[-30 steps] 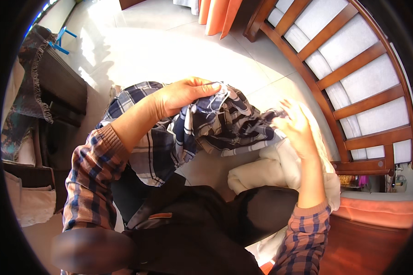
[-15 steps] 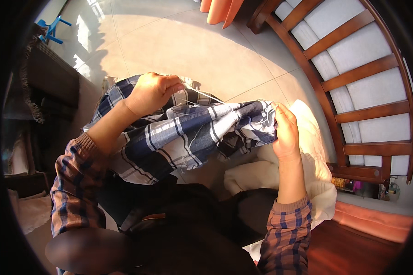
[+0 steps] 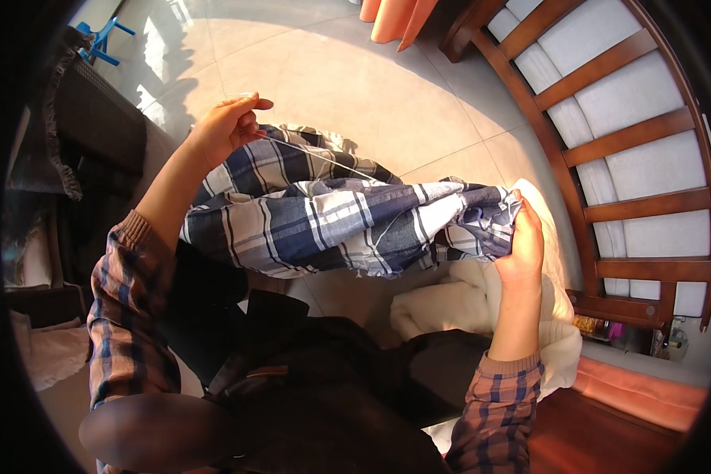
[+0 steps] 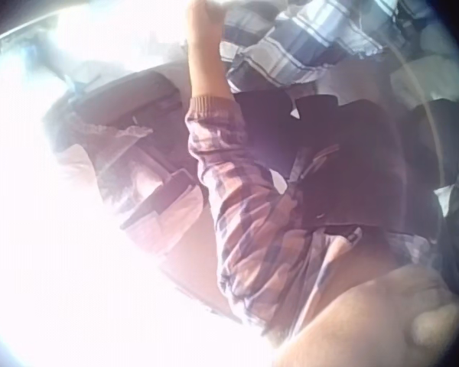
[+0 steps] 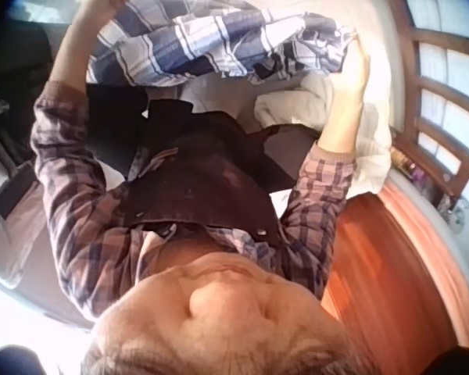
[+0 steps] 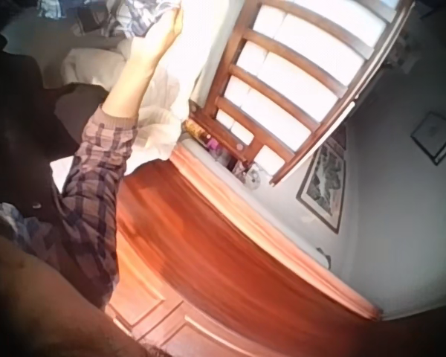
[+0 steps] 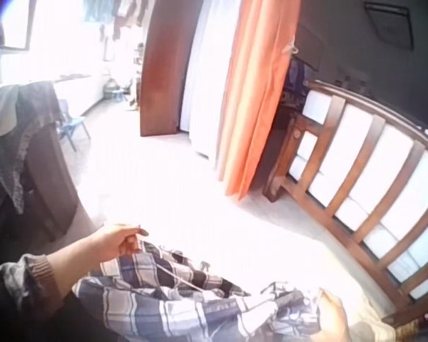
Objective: The person sits on the floor and folds a white cloth, then picks up a plaid shirt and folds it. The person handles the items one at a time, smoothing and aligning the fabric before folding.
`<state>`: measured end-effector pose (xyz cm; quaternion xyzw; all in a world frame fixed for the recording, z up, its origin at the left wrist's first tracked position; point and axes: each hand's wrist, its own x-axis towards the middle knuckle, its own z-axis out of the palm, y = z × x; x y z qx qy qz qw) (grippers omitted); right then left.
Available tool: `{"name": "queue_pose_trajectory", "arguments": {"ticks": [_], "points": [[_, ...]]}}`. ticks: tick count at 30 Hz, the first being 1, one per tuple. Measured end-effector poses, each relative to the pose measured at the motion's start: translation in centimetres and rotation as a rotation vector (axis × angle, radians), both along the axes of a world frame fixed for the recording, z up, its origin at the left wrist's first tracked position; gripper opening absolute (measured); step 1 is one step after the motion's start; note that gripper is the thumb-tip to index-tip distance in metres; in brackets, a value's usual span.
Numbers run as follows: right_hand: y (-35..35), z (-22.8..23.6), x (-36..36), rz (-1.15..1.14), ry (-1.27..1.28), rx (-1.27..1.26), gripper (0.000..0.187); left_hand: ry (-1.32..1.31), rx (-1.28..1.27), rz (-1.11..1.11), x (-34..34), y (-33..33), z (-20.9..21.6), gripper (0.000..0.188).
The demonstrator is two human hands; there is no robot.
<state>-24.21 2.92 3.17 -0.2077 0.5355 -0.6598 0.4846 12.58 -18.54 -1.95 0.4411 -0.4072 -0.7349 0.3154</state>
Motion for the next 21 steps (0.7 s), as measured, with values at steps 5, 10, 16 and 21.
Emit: {"name": "queue_pose_trajectory", "arguments": {"ticks": [5, 10, 16, 21], "points": [[-0.3, 0.0, -0.1, -0.042, -0.208, 0.008, 0.024, -0.595, -0.965, 0.01, -6.1, 4.4, 1.5, 0.049], [-0.9, 1.6, 1.9, 0.04, -0.236, -0.046, 0.023, -0.604, -1.15, -0.346, -13.3, 15.2, -0.4, 0.074], [0.5, 3.3, -1.6, 0.029, 0.03, -0.092, 0.013, 0.049, -0.209, -0.352, -13.9, 7.8, 1.4, 0.021], [1.0, 1.9, -2.4, -0.01, 0.071, -0.057, 0.014, -0.089, -0.147, -0.412, -14.0, 8.3, 4.9, 0.042]]}}
